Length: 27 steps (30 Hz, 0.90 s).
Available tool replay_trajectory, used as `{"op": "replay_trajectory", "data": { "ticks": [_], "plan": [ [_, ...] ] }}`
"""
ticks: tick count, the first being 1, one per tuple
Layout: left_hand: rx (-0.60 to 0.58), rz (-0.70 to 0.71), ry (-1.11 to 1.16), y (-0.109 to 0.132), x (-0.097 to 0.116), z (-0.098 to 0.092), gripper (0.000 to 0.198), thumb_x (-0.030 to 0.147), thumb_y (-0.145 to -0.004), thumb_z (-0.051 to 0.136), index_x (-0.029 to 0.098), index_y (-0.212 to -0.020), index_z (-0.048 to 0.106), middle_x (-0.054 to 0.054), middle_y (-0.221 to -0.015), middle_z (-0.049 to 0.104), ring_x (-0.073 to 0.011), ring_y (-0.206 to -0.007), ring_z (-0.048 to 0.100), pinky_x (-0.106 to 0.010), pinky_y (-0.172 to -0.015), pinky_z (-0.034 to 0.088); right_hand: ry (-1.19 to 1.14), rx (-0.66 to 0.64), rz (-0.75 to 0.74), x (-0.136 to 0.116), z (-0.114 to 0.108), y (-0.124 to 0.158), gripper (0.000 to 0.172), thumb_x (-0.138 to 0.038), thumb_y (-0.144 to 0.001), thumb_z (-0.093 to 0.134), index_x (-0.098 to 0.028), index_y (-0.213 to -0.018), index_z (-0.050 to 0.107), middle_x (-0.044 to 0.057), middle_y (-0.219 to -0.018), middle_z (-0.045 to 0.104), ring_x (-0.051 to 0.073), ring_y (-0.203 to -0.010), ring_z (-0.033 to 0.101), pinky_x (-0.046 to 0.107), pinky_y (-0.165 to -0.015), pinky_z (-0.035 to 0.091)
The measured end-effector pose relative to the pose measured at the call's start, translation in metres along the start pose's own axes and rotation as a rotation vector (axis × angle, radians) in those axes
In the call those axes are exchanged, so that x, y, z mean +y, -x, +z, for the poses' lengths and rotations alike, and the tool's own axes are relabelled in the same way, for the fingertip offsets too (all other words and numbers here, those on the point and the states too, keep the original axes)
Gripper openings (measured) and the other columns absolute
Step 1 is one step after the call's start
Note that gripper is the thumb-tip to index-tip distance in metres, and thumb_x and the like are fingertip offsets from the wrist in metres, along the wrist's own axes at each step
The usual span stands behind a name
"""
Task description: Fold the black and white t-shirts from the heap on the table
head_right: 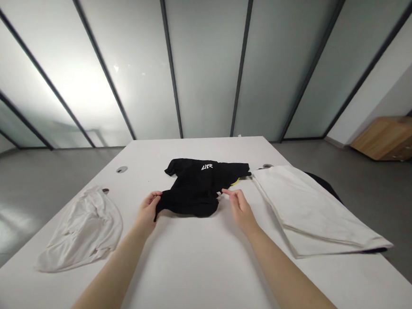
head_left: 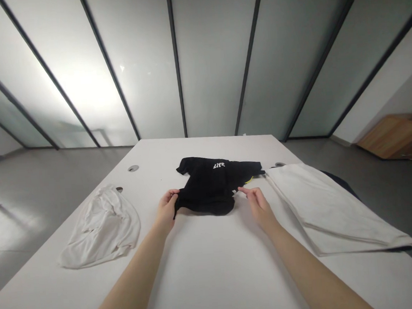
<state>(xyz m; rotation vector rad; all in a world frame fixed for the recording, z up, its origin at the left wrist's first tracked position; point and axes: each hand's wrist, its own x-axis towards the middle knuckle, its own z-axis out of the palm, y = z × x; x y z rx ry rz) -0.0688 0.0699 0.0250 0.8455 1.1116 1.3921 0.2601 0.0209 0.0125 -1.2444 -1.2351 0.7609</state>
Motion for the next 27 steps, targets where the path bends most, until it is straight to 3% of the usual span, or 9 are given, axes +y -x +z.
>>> {"op": "replay_trajectory", "data": {
  "ticks": [4,7,9,11,14,17,21,24,27],
  "plan": [
    [0.128,-0.047,0.088,-0.013,0.009,-0.018,0.036,0.035,-0.074,0.08,0.024,-0.106,0.068,0.008,-0.066,0.054,-0.0082,-0.047,0.045,-0.017,-0.039,0.025,0.128,-0.136,-0.061,0.01,0.001,-0.001,0.04,-0.055,-0.089,0.076,-0.03,-0.12,0.07,0.008,-0.136,0.073,0.032,-0.132,0.061,0.052,-0.117,0.043],
    [0.156,0.01,0.089,-0.015,0.007,-0.022,0.05,0.042,-0.075,0.081,0.023,-0.119,0.067,0.003,-0.08,0.065,-0.0113,-0.061,0.059,-0.019,-0.049,0.04,0.392,-0.314,-0.245,0.015,0.01,0.002,0.061,-0.045,-0.092,0.071,-0.031,-0.15,0.059,0.008,-0.154,0.061,0.035,-0.15,0.045,0.057,-0.126,0.031],
    [0.028,0.106,-0.046,-0.01,0.004,-0.019,0.058,0.048,-0.078,0.08,0.022,-0.128,0.065,-0.003,-0.098,0.073,-0.017,-0.081,0.068,-0.026,-0.067,0.053,0.58,-0.425,-0.298,0.015,0.016,0.004,0.07,-0.038,-0.094,0.065,-0.028,-0.161,0.047,0.011,-0.164,0.051,0.037,-0.156,0.036,0.061,-0.126,0.029],
    [-0.199,0.23,-0.352,0.002,0.0,-0.011,0.064,0.048,-0.081,0.08,0.023,-0.137,0.064,-0.008,-0.114,0.074,-0.0233,-0.098,0.07,-0.035,-0.084,0.056,0.668,-0.503,-0.315,0.011,0.02,0.006,0.072,-0.031,-0.094,0.063,-0.026,-0.163,0.042,0.013,-0.163,0.051,0.036,-0.155,0.037,0.062,-0.125,0.03],
    [-0.481,0.437,-0.918,0.024,-0.005,0.006,0.078,0.04,-0.076,0.087,0.027,-0.148,0.061,-0.011,-0.131,0.071,-0.032,-0.118,0.065,-0.046,-0.102,0.052,0.617,-0.585,-0.349,-0.001,0.022,0.01,0.065,-0.024,-0.094,0.063,-0.027,-0.158,0.049,0.011,-0.136,0.07,0.032,-0.136,0.055,0.058,-0.121,0.035],
    [-0.524,0.541,-1.245,0.039,-0.009,0.021,0.075,0.034,-0.079,0.085,0.027,-0.15,0.06,-0.012,-0.129,0.071,-0.0347,-0.121,0.064,-0.049,-0.105,0.049,0.554,-0.641,-0.373,-0.013,0.025,0.017,0.066,-0.018,-0.092,0.063,-0.026,-0.156,0.05,0.004,-0.104,0.074,0.027,-0.11,0.062,0.049,-0.11,0.044],
    [-0.57,0.554,-1.338,0.037,-0.012,0.025,0.033,0.018,-0.089,0.069,0.024,-0.12,0.075,-0.009,-0.109,0.075,-0.0285,-0.105,0.07,-0.04,-0.095,0.052,0.686,-0.623,-0.379,-0.019,0.033,0.023,0.068,-0.013,-0.084,0.066,-0.021,-0.15,0.056,0.005,-0.101,0.071,0.026,-0.101,0.057,0.041,-0.097,0.046],
    [-0.524,0.541,-1.331,0.03,-0.012,0.018,0.027,0.011,-0.088,0.063,0.023,-0.11,0.075,-0.008,-0.101,0.075,-0.0268,-0.1,0.07,-0.037,-0.091,0.052,0.876,-0.502,-0.373,-0.015,0.037,0.02,0.033,-0.018,-0.086,0.066,-0.02,-0.119,0.072,0.008,-0.102,0.068,0.028,-0.1,0.055,0.042,-0.094,0.045],
    [-0.394,0.509,-1.33,0.025,-0.011,0.011,0.023,0.015,-0.092,0.06,0.023,-0.11,0.073,-0.009,-0.102,0.075,-0.0272,-0.1,0.07,-0.038,-0.089,0.052,1.004,-0.321,-0.336,-0.007,0.033,0.013,0.013,-0.024,-0.09,0.066,-0.02,-0.1,0.072,0.01,-0.097,0.065,0.029,-0.096,0.054,0.042,-0.089,0.045]
  ]
}}
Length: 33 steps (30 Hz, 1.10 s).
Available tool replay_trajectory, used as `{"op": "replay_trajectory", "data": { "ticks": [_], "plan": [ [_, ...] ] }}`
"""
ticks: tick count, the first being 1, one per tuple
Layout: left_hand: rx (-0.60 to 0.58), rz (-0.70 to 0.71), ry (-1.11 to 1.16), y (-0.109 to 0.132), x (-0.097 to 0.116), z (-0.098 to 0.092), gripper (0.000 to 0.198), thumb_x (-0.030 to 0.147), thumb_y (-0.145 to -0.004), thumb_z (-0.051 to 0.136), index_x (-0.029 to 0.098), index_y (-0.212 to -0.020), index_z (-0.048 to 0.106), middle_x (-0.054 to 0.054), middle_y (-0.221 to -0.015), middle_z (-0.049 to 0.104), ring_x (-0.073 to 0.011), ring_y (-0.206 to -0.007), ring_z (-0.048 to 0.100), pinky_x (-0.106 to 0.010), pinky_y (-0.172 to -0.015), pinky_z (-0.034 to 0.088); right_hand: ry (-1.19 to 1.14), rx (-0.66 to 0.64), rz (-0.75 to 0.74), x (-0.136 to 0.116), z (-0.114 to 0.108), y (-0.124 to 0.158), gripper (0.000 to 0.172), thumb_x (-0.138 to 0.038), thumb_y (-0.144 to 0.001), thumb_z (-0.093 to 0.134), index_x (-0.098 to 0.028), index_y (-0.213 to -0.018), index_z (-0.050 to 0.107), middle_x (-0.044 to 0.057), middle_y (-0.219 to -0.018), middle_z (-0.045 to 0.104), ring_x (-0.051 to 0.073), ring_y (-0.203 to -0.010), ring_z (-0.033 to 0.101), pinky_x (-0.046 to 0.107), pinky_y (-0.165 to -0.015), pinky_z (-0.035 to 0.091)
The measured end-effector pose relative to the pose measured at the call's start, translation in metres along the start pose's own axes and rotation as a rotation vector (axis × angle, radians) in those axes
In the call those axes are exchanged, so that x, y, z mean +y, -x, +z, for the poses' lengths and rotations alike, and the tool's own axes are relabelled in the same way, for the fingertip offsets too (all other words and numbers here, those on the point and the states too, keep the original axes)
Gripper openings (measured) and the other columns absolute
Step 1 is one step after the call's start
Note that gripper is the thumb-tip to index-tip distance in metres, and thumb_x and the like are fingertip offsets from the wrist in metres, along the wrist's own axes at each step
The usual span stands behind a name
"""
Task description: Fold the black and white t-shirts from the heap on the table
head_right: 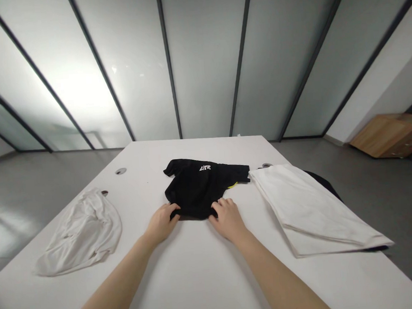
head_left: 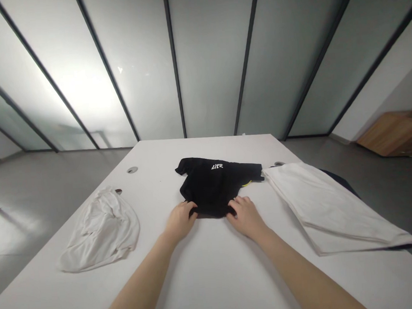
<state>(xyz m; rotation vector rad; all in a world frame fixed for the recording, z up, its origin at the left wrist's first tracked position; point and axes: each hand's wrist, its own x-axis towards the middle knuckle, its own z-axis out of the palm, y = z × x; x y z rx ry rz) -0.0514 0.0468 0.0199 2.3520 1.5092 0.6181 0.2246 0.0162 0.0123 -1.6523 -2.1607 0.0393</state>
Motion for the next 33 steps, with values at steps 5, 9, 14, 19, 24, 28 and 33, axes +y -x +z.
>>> {"op": "replay_trajectory", "data": {
  "ticks": [5,9,14,19,24,28,33],
  "plan": [
    [0.104,-0.113,0.055,-0.004,-0.01,-0.002,0.018,0.021,-0.098,0.054,0.024,-0.106,0.07,-0.008,-0.1,0.075,-0.0261,-0.097,0.069,-0.036,-0.086,0.051,-0.088,0.261,-0.001,0.018,-0.001,-0.002,0.014,-0.014,-0.078,0.067,-0.023,-0.075,0.058,0.014,-0.122,0.064,0.033,-0.11,0.054,0.046,-0.097,0.046],
    [0.239,-0.256,0.153,-0.009,-0.03,-0.01,0.022,0.02,-0.097,0.046,0.023,-0.101,0.067,-0.006,-0.092,0.074,-0.0252,-0.09,0.07,-0.035,-0.082,0.05,-0.285,0.431,0.033,0.031,-0.007,-0.001,0.031,-0.016,-0.088,0.056,-0.027,-0.067,0.035,0.012,-0.121,0.07,0.031,-0.112,0.061,0.046,-0.098,0.046],
    [0.386,-0.348,0.202,-0.012,-0.049,-0.02,0.022,0.03,-0.097,0.046,0.024,-0.093,0.066,-0.005,-0.088,0.073,-0.0252,-0.087,0.068,-0.034,-0.077,0.046,-0.507,0.432,0.257,0.043,-0.012,0.001,0.028,-0.041,-0.098,0.053,-0.028,-0.076,0.042,0.004,-0.085,0.07,0.024,-0.083,0.067,0.033,-0.071,0.047],
    [0.358,-0.202,0.158,-0.009,-0.035,-0.018,0.041,0.046,-0.1,0.047,0.024,-0.066,0.055,-0.003,-0.069,0.059,-0.0222,-0.077,0.056,-0.033,-0.075,0.041,-0.458,0.12,0.08,0.021,-0.013,0.003,0.033,-0.038,-0.095,0.061,-0.023,-0.124,0.068,0.0,-0.083,0.069,0.021,-0.076,0.063,0.034,-0.074,0.047],
    [0.06,0.078,0.421,-0.001,-0.011,-0.014,0.053,0.054,-0.103,0.046,0.021,-0.061,0.047,-0.001,-0.068,0.052,-0.0172,-0.071,0.051,-0.03,-0.069,0.038,-0.301,-0.097,-0.079,-0.006,-0.006,-0.001,0.062,-0.031,-0.093,0.068,-0.029,-0.154,0.058,-0.001,-0.078,0.07,0.023,-0.078,0.062,0.036,-0.079,0.046],
    [-0.007,0.084,0.622,0.001,-0.004,-0.012,0.061,0.069,-0.098,0.049,0.02,-0.061,0.05,0.0,-0.066,0.049,-0.0152,-0.066,0.045,-0.029,-0.064,0.036,-0.313,-0.054,-0.076,0.005,-0.006,-0.004,0.024,-0.028,-0.101,0.056,-0.026,-0.108,0.078,0.004,-0.092,0.077,0.024,-0.089,0.067,0.036,-0.083,0.047],
    [0.201,-0.186,0.823,-0.004,-0.008,-0.012,0.067,0.08,-0.091,0.054,0.02,-0.061,0.051,0.002,-0.06,0.043,-0.0129,-0.061,0.037,-0.027,-0.057,0.031,-0.373,0.006,-0.025,0.014,-0.016,0.0,0.031,-0.043,-0.1,0.064,-0.024,-0.122,0.073,0.008,-0.1,0.074,0.026,-0.093,0.067,0.04,-0.088,0.052]
  ]
}}
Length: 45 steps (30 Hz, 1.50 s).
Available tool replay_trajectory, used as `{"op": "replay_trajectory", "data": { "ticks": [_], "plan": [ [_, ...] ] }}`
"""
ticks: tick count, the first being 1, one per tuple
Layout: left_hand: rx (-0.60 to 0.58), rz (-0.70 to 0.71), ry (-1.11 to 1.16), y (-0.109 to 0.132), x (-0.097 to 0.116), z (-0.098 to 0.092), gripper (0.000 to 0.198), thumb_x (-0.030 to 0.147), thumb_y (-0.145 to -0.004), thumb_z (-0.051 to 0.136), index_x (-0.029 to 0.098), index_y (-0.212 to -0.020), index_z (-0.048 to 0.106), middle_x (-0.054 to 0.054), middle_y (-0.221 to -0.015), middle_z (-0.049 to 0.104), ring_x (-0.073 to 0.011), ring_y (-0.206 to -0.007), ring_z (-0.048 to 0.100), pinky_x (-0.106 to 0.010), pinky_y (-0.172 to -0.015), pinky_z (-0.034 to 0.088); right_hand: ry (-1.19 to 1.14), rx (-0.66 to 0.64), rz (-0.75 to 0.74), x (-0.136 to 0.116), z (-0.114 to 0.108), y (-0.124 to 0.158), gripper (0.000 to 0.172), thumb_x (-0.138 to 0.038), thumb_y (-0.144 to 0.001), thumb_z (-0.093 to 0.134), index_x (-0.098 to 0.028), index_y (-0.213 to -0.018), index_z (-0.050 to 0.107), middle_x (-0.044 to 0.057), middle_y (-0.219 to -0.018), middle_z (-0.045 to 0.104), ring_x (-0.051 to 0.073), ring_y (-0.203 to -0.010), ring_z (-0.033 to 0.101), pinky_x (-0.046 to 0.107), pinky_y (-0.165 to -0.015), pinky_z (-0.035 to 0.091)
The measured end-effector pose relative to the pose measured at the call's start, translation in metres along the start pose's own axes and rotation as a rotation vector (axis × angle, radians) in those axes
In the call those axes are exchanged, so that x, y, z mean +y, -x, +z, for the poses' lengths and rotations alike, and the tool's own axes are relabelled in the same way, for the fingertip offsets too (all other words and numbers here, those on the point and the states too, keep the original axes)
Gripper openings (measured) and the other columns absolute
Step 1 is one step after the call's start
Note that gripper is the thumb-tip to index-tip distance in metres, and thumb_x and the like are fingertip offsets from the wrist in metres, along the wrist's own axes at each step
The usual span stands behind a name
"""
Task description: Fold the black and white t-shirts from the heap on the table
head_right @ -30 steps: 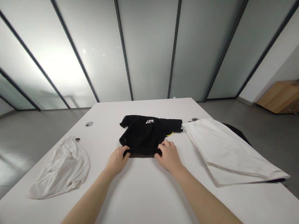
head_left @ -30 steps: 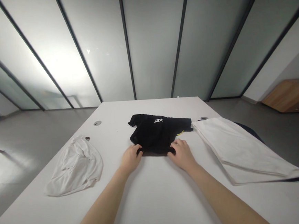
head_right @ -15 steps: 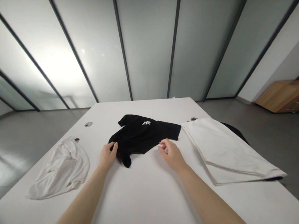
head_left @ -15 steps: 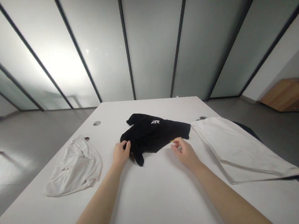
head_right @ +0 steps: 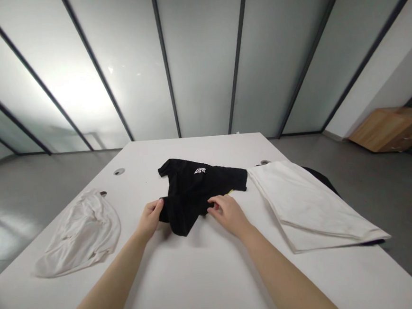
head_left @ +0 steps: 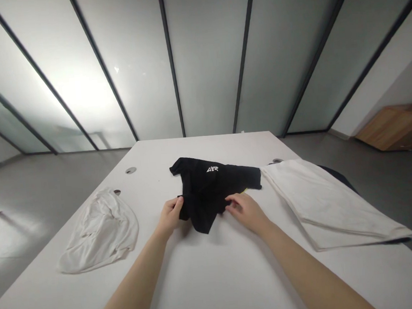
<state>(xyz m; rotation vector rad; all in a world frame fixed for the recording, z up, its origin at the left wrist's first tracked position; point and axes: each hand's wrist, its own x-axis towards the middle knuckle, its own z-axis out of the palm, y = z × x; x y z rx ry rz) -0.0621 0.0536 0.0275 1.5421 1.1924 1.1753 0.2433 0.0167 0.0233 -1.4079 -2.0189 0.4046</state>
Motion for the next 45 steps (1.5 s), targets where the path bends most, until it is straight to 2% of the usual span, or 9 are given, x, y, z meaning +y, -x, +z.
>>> {"op": "replay_trajectory", "data": {
  "ticks": [4,10,16,20,27,33,39,42,45],
  "plan": [
    [-0.069,-0.018,0.037,0.003,0.002,0.003,0.066,0.078,-0.091,0.058,0.018,-0.063,0.057,0.002,-0.059,0.047,-0.0123,-0.06,0.039,-0.025,-0.056,0.032,-0.027,-0.103,-0.215,-0.021,0.011,0.006,0.107,-0.06,-0.067,0.093,-0.023,-0.158,0.05,0.019,-0.152,0.055,0.038,-0.137,0.051,0.054,-0.116,0.042],
    [-0.381,-0.065,0.142,0.011,0.009,0.008,0.043,0.058,-0.083,0.081,0.016,-0.091,0.077,-0.003,-0.078,0.068,-0.0148,-0.069,0.059,-0.026,-0.065,0.047,-0.179,0.073,-0.168,-0.014,0.025,0.005,0.02,-0.026,-0.094,0.06,-0.023,-0.11,0.072,0.013,-0.133,0.07,0.033,-0.132,0.057,0.055,-0.117,0.041],
    [0.108,-0.216,0.406,-0.006,0.0,-0.013,0.047,0.043,-0.064,0.094,0.017,-0.1,0.079,-0.005,-0.088,0.076,-0.0173,-0.072,0.068,-0.026,-0.061,0.053,-0.638,0.608,0.308,0.035,0.015,-0.005,0.031,-0.046,-0.097,0.057,-0.023,-0.115,0.068,0.008,-0.116,0.076,0.027,-0.11,0.068,0.042,-0.098,0.056],
    [0.337,-0.284,0.568,-0.018,0.001,-0.032,0.053,0.029,-0.068,0.089,0.021,-0.12,0.077,-0.005,-0.102,0.08,-0.0187,-0.077,0.073,-0.026,-0.06,0.057,-0.919,0.724,0.433,0.043,0.009,-0.012,0.038,-0.055,-0.092,0.062,-0.024,-0.112,0.07,0.005,-0.113,0.078,0.024,-0.105,0.072,0.036,-0.088,0.059],
    [0.335,-0.262,0.654,-0.018,0.011,-0.06,0.066,0.015,-0.074,0.076,0.035,-0.137,0.068,0.001,-0.118,0.078,-0.0133,-0.082,0.075,-0.02,-0.063,0.058,-1.243,0.618,0.466,0.032,-0.005,-0.009,0.03,-0.053,-0.081,0.076,-0.028,-0.096,0.072,0.002,-0.098,0.08,0.023,-0.095,0.074,0.036,-0.081,0.061],
    [0.274,-0.337,0.682,-0.013,0.013,-0.074,0.051,0.014,-0.059,0.073,0.026,-0.109,0.071,0.004,-0.086,0.075,-0.0151,-0.065,0.069,-0.022,-0.053,0.055,-1.158,0.151,0.51,0.041,-0.023,0.017,0.033,-0.058,-0.076,0.072,-0.025,-0.078,0.07,0.005,-0.078,0.076,0.029,-0.078,0.072,0.045,-0.075,0.06],
    [0.211,-0.31,0.681,-0.013,0.016,-0.081,0.045,0.029,-0.065,0.069,0.022,-0.11,0.07,0.0,-0.085,0.071,-0.0188,-0.071,0.07,-0.03,-0.065,0.06,-1.304,-0.34,0.394,0.034,-0.039,0.031,0.052,-0.073,-0.08,0.071,-0.025,-0.065,0.061,-0.01,-0.035,0.027,0.01,-0.033,0.025,0.028,-0.042,0.038],
    [0.31,-0.3,0.612,-0.018,0.01,-0.086,0.039,0.041,-0.074,0.067,0.019,-0.106,0.069,0.003,-0.072,0.06,-0.0149,-0.06,0.059,-0.027,-0.057,0.051,-1.33,-0.308,0.373,0.029,-0.039,0.022,0.052,-0.075,-0.084,0.067,-0.025,-0.07,0.06,-0.012,-0.038,0.025,0.008,-0.034,0.016,0.024,-0.039,0.028],
    [0.684,-0.166,0.274,-0.023,0.0,-0.086,0.019,0.036,-0.077,0.065,0.021,-0.089,0.063,0.007,-0.065,0.05,-0.0112,-0.054,0.046,-0.022,-0.052,0.039,-1.08,-0.081,0.43,0.026,-0.03,0.009,0.044,-0.068,-0.087,0.067,-0.025,-0.083,0.065,-0.007,-0.055,0.052,0.009,-0.039,0.031,0.024,-0.04,0.026]
  ]
}}
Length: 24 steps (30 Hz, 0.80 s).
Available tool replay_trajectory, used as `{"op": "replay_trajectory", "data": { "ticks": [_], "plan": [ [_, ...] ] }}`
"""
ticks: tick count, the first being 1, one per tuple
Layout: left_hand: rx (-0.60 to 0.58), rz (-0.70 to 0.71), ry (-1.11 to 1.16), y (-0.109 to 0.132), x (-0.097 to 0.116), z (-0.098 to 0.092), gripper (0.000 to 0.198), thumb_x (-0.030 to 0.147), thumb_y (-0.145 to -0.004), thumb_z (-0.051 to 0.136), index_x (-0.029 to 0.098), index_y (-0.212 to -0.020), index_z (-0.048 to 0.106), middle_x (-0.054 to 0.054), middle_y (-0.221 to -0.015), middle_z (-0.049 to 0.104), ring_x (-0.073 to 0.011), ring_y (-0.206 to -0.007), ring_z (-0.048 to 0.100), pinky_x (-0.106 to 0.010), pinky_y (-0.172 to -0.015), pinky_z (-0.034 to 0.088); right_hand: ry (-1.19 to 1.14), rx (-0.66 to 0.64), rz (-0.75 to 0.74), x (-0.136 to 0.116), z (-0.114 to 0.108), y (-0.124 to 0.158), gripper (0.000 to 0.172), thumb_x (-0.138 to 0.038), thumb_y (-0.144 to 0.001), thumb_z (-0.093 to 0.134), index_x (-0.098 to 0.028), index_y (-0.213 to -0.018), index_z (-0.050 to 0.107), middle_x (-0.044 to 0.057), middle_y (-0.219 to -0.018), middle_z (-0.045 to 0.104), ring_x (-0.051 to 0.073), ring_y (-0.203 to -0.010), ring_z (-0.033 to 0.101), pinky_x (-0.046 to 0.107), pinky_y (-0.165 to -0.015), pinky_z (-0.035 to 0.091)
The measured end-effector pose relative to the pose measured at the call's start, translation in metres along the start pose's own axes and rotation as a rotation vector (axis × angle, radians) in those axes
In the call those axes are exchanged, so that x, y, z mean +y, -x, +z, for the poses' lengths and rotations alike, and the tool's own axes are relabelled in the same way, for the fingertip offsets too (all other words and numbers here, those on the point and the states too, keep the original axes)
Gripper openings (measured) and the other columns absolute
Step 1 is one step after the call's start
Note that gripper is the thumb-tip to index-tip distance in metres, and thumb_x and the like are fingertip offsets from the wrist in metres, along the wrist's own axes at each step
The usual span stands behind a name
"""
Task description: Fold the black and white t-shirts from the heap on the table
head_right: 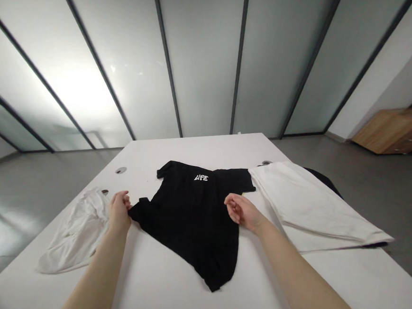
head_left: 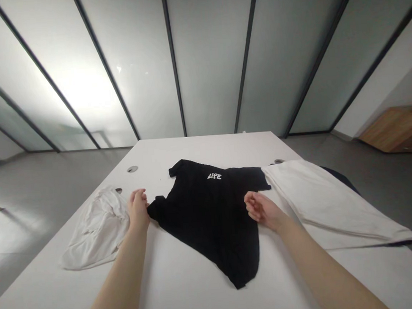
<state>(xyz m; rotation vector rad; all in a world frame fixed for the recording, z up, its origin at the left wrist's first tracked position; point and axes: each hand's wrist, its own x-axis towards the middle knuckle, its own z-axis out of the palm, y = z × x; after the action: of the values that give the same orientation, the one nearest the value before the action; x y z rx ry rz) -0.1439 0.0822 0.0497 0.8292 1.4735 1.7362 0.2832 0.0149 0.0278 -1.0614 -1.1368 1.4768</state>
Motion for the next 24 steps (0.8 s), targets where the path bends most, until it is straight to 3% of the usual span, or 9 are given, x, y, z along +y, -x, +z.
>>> {"op": "replay_trajectory", "data": {
  "ticks": [2,4,6,9,11,14,17,21,24],
  "plan": [
    [0.106,0.261,-0.217,0.0,-0.005,0.002,0.011,0.033,-0.08,0.063,0.023,-0.085,0.062,0.004,-0.071,0.057,-0.0137,-0.063,0.053,-0.024,-0.059,0.044,0.261,0.164,-0.091,0.004,0.008,-0.006,0.037,-0.061,-0.088,0.068,-0.024,-0.088,0.067,-0.002,-0.071,0.065,0.013,-0.05,0.049,0.026,-0.046,0.036],
    [0.006,0.455,-0.414,0.006,-0.007,0.005,0.011,0.032,-0.084,0.06,0.023,-0.088,0.066,-0.001,-0.081,0.067,-0.0185,-0.078,0.062,-0.028,-0.072,0.05,0.539,0.232,-0.191,0.008,0.016,-0.009,0.03,-0.054,-0.091,0.066,-0.024,-0.092,0.069,0.002,-0.081,0.071,0.018,-0.065,0.061,0.03,-0.058,0.047],
    [-0.264,0.558,-0.572,0.017,-0.007,0.011,0.014,0.033,-0.089,0.059,0.024,-0.092,0.07,-0.004,-0.09,0.073,-0.0221,-0.087,0.067,-0.033,-0.081,0.053,0.793,0.195,-0.262,0.011,0.023,-0.007,0.025,-0.048,-0.094,0.064,-0.024,-0.099,0.072,0.003,-0.086,0.072,0.022,-0.078,0.066,0.035,-0.071,0.051],
    [-0.81,0.637,-0.771,0.038,-0.006,0.02,0.017,0.032,-0.094,0.061,0.027,-0.1,0.076,-0.006,-0.101,0.078,-0.024,-0.095,0.07,-0.037,-0.09,0.053,1.122,0.134,-0.337,0.016,0.032,-0.002,0.027,-0.046,-0.093,0.07,-0.025,-0.109,0.074,0.007,-0.1,0.073,0.027,-0.093,0.068,0.041,-0.085,0.053],
    [-0.99,0.685,-0.88,0.05,-0.007,0.026,0.016,0.033,-0.094,0.066,0.029,-0.103,0.079,-0.006,-0.106,0.078,-0.0259,-0.101,0.07,-0.039,-0.095,0.051,1.271,0.139,-0.37,0.021,0.033,0.0,0.036,-0.048,-0.091,0.075,-0.023,-0.116,0.076,0.011,-0.111,0.072,0.03,-0.104,0.067,0.045,-0.094,0.052],
    [-0.958,0.718,-0.991,0.063,-0.01,0.031,0.022,0.039,-0.092,0.073,0.029,-0.111,0.08,-0.008,-0.112,0.076,-0.0294,-0.107,0.069,-0.043,-0.1,0.05,1.387,0.18,-0.379,0.034,0.028,-0.003,0.051,-0.051,-0.094,0.071,-0.02,-0.135,0.071,0.019,-0.133,0.066,0.037,-0.125,0.061,0.052,-0.106,0.048],
    [-0.918,0.706,-1.067,0.068,-0.013,0.032,0.031,0.042,-0.091,0.075,0.029,-0.119,0.079,-0.01,-0.121,0.074,-0.0315,-0.112,0.068,-0.046,-0.102,0.049,1.433,0.254,-0.349,0.048,0.021,-0.011,0.061,-0.056,-0.098,0.064,-0.021,-0.147,0.063,0.021,-0.156,0.053,0.045,-0.149,0.043,0.06,-0.117,0.038],
    [-0.885,0.679,-1.164,0.071,-0.016,0.032,0.048,0.048,-0.089,0.077,0.032,-0.134,0.073,-0.011,-0.146,0.065,-0.0368,-0.131,0.061,-0.053,-0.111,0.045,1.468,0.318,-0.219,0.055,0.02,-0.022,0.07,-0.063,-0.099,0.057,-0.023,-0.157,0.055,0.018,-0.168,0.043,0.048,-0.157,0.029,0.063,-0.121,0.031],
    [-0.872,0.646,-1.263,0.073,-0.019,0.034,0.058,0.056,-0.093,0.071,0.033,-0.147,0.065,-0.009,-0.16,0.056,-0.0382,-0.146,0.05,-0.056,-0.119,0.039,1.539,0.293,-0.074,0.048,0.021,-0.029,0.076,-0.066,-0.102,0.049,-0.023,-0.164,0.046,0.017,-0.174,0.033,0.047,-0.16,0.024,0.06,-0.125,0.026]
  ]
}}
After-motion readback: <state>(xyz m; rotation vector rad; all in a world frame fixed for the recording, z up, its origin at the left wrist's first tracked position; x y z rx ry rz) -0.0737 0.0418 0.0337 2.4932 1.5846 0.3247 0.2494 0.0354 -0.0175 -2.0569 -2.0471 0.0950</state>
